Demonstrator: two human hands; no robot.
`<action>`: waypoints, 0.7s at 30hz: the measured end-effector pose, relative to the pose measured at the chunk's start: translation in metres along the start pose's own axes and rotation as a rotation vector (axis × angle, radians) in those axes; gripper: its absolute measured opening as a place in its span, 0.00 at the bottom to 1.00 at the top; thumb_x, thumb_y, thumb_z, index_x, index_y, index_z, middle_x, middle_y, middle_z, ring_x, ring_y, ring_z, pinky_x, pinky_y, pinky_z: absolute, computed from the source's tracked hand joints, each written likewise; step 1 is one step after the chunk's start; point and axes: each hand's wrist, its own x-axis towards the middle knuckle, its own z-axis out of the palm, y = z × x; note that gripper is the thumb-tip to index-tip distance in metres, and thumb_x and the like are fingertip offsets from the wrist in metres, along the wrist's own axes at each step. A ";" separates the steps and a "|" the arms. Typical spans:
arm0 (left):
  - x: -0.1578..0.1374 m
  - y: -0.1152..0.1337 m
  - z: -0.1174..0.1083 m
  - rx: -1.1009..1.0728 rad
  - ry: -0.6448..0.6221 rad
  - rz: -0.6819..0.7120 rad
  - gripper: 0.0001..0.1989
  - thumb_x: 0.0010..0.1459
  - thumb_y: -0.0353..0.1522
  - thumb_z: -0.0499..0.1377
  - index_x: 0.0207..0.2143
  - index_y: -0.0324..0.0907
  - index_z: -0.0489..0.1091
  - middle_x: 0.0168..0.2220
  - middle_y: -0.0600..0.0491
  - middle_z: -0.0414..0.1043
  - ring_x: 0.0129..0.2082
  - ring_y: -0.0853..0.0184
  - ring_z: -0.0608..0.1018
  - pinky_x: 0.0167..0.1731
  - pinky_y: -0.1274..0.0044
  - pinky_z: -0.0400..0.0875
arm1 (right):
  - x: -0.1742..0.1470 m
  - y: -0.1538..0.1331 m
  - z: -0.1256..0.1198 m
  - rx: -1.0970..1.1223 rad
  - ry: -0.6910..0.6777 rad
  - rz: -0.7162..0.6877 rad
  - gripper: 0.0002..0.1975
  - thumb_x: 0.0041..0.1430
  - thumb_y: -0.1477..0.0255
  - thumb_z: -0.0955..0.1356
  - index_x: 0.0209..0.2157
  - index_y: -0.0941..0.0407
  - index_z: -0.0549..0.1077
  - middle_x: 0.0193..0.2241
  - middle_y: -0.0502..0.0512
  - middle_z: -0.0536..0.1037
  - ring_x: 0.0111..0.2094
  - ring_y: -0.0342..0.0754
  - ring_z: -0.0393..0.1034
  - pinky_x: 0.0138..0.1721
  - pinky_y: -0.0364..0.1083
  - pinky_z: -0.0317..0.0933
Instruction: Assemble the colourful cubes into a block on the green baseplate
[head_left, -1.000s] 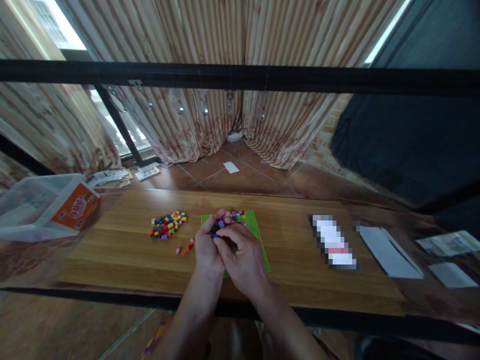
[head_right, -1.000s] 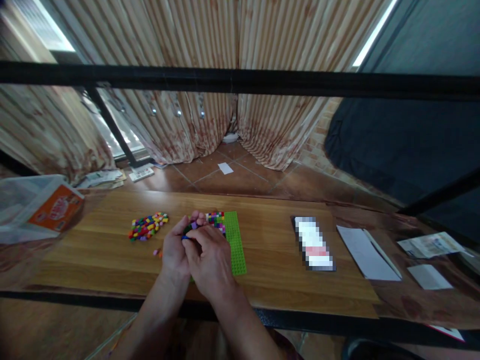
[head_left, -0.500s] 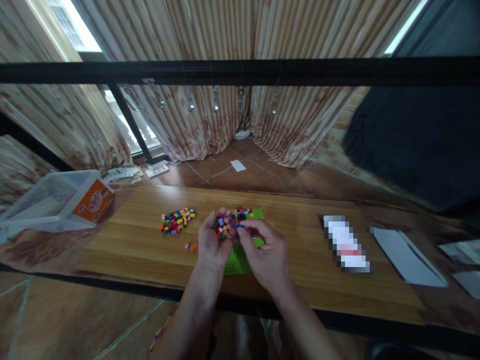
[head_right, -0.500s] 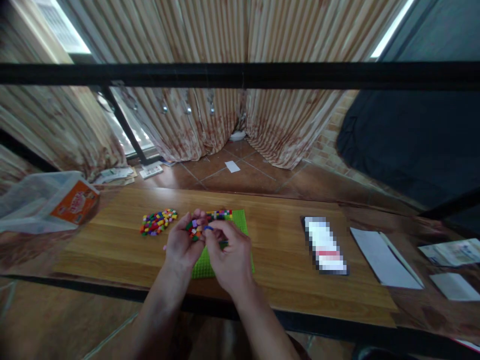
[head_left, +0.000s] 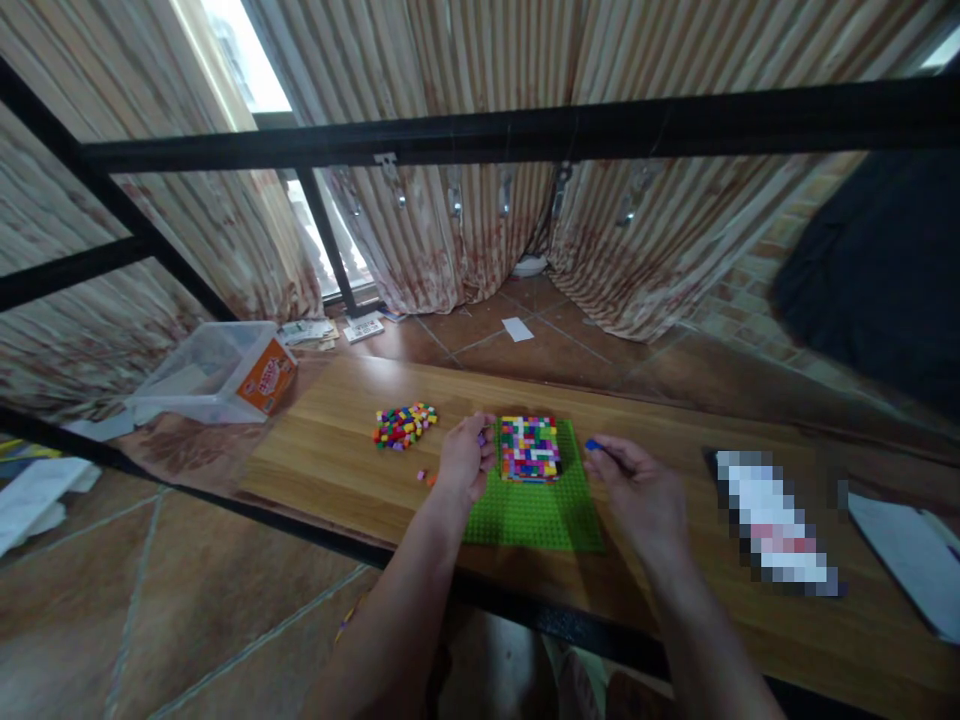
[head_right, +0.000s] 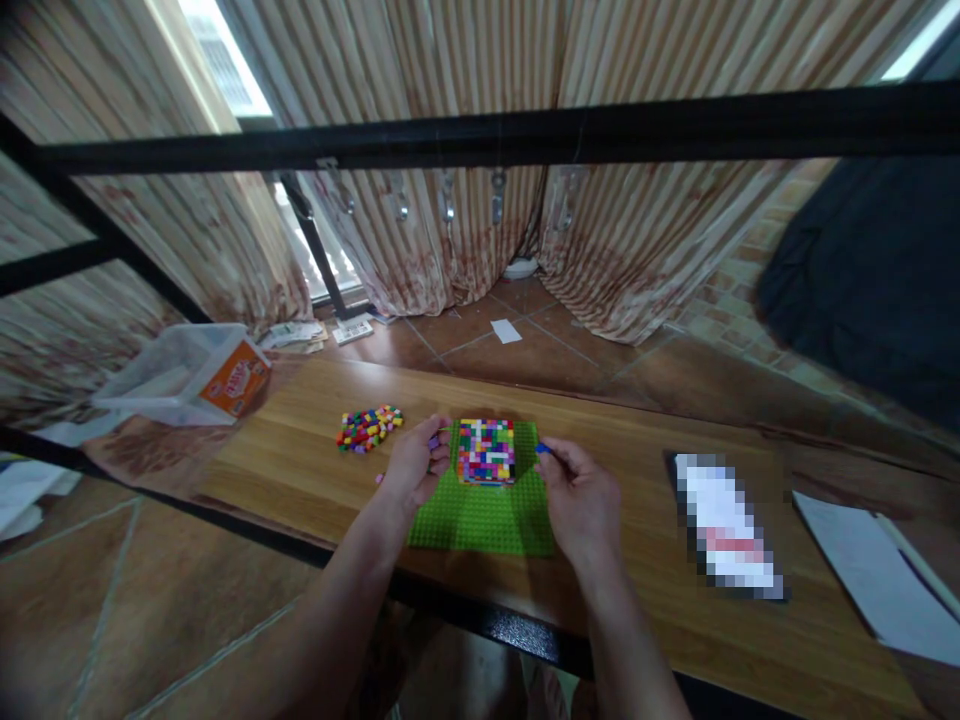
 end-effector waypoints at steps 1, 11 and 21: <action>0.002 -0.002 0.000 0.013 0.001 -0.005 0.11 0.55 0.36 0.62 0.30 0.37 0.68 0.20 0.62 0.58 0.14 0.82 0.54 0.14 0.85 0.42 | 0.001 0.002 0.002 0.003 -0.009 0.001 0.17 0.54 0.58 0.69 0.39 0.56 0.79 0.35 0.60 0.84 0.33 0.53 0.79 0.39 0.53 0.71; 0.018 -0.012 0.001 0.159 0.001 -0.009 0.12 0.52 0.37 0.64 0.35 0.38 0.71 0.18 0.64 0.55 0.13 0.81 0.53 0.15 0.84 0.39 | 0.018 0.009 0.021 -0.086 -0.060 -0.038 0.13 0.53 0.60 0.70 0.34 0.53 0.82 0.38 0.57 0.83 0.40 0.54 0.76 0.47 0.55 0.67; 0.030 -0.013 -0.007 0.231 -0.100 -0.028 0.15 0.50 0.41 0.65 0.33 0.38 0.73 0.18 0.63 0.54 0.13 0.81 0.52 0.15 0.83 0.38 | 0.026 0.009 0.031 -0.048 -0.165 -0.120 0.11 0.55 0.61 0.70 0.35 0.51 0.83 0.36 0.55 0.81 0.37 0.50 0.74 0.40 0.50 0.67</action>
